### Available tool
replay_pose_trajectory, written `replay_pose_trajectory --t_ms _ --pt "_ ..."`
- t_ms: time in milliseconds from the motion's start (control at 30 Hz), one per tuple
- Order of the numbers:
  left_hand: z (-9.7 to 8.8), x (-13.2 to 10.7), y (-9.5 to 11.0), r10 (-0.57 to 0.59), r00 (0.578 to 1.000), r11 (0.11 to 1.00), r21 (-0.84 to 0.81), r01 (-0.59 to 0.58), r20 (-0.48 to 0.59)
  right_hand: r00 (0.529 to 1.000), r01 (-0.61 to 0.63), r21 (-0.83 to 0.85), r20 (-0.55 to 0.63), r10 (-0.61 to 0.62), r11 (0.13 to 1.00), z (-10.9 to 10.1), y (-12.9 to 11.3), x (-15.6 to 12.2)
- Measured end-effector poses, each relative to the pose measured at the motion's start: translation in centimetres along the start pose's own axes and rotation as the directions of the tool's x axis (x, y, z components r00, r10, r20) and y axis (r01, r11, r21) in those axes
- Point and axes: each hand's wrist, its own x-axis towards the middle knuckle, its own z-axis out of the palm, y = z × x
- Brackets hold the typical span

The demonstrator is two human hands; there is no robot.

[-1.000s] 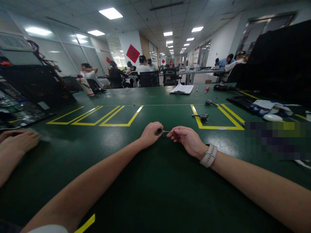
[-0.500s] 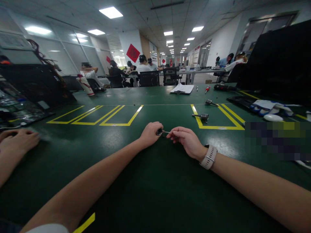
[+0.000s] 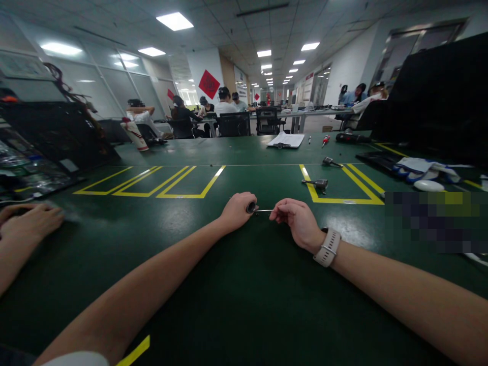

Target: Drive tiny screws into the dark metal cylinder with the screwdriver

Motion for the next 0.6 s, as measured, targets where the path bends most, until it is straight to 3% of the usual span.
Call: replay_pose_trajectory --t_ms 400,600 --pt "-0.11 0.01 0.12 -0.083 0.996 0.997 0.009 0.083 0.028 0.976 0.106 -0.157 -0.171 -0.133 0.982 -0.45 0.62 0.36" --pt "-0.21 0.08 0.32 -0.090 0.994 0.989 -0.112 0.097 0.065 0.950 0.100 -0.190 -0.272 -0.150 0.977 -0.45 0.84 0.58"
